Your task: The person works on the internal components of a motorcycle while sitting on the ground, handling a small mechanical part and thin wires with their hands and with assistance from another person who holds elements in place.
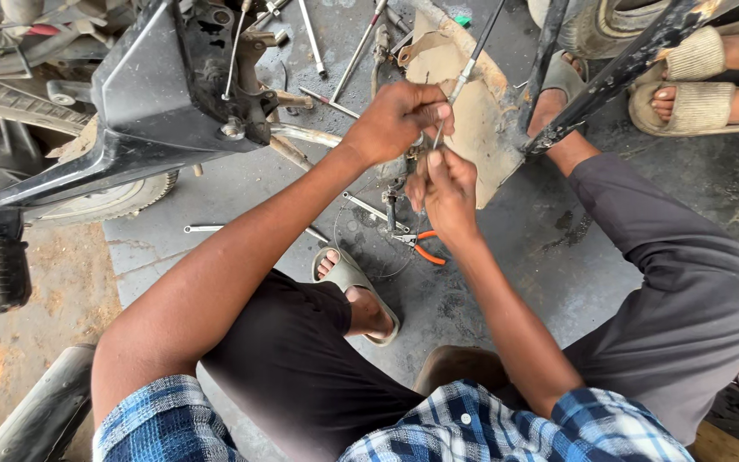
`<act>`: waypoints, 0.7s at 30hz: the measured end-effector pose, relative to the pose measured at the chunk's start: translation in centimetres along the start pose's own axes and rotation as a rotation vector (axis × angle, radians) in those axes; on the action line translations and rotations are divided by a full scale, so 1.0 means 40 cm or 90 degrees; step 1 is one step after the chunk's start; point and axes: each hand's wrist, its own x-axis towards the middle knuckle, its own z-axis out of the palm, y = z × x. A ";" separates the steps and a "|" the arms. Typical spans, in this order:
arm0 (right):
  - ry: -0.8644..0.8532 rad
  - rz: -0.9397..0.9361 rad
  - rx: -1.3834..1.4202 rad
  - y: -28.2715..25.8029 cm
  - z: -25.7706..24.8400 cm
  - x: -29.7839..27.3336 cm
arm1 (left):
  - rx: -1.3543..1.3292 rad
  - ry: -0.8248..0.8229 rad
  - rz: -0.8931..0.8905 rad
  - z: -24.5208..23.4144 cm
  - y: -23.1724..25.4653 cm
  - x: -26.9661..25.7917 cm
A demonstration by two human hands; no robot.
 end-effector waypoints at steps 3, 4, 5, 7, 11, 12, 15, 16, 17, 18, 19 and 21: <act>-0.024 -0.033 -0.038 -0.004 -0.017 -0.018 | 0.019 -0.007 0.022 0.015 0.003 0.007; -0.024 -0.032 -0.039 0.002 -0.018 -0.010 | 0.067 0.003 0.026 0.019 0.003 0.010; 0.007 -0.053 -0.007 0.010 -0.017 0.003 | 0.065 0.004 0.024 0.017 0.001 0.012; 0.040 -0.068 0.025 0.023 -0.009 0.023 | 0.072 0.014 0.045 0.009 -0.003 0.017; 0.077 -0.073 0.041 0.041 0.038 0.019 | 0.069 0.027 -0.035 -0.008 0.011 -0.001; 0.097 -0.054 0.076 0.044 0.046 -0.001 | 0.066 0.018 0.001 -0.004 0.014 -0.006; 0.029 -0.083 0.052 0.043 0.046 -0.037 | 0.062 0.003 0.012 0.007 0.019 0.001; 0.028 -0.084 0.051 0.034 0.035 -0.026 | 0.062 -0.002 -0.016 0.011 0.019 0.006; 0.074 -0.067 0.045 0.026 0.025 -0.009 | 0.063 -0.001 -0.019 0.013 0.018 0.009; 0.119 -0.050 0.039 0.020 0.019 0.011 | 0.073 0.015 -0.047 0.014 0.016 0.016; 0.117 -0.045 0.039 0.018 0.017 0.031 | 0.080 0.032 -0.076 0.016 0.013 0.016; 0.084 -0.065 0.062 0.017 0.017 0.063 | 0.092 0.049 -0.113 0.015 0.005 0.009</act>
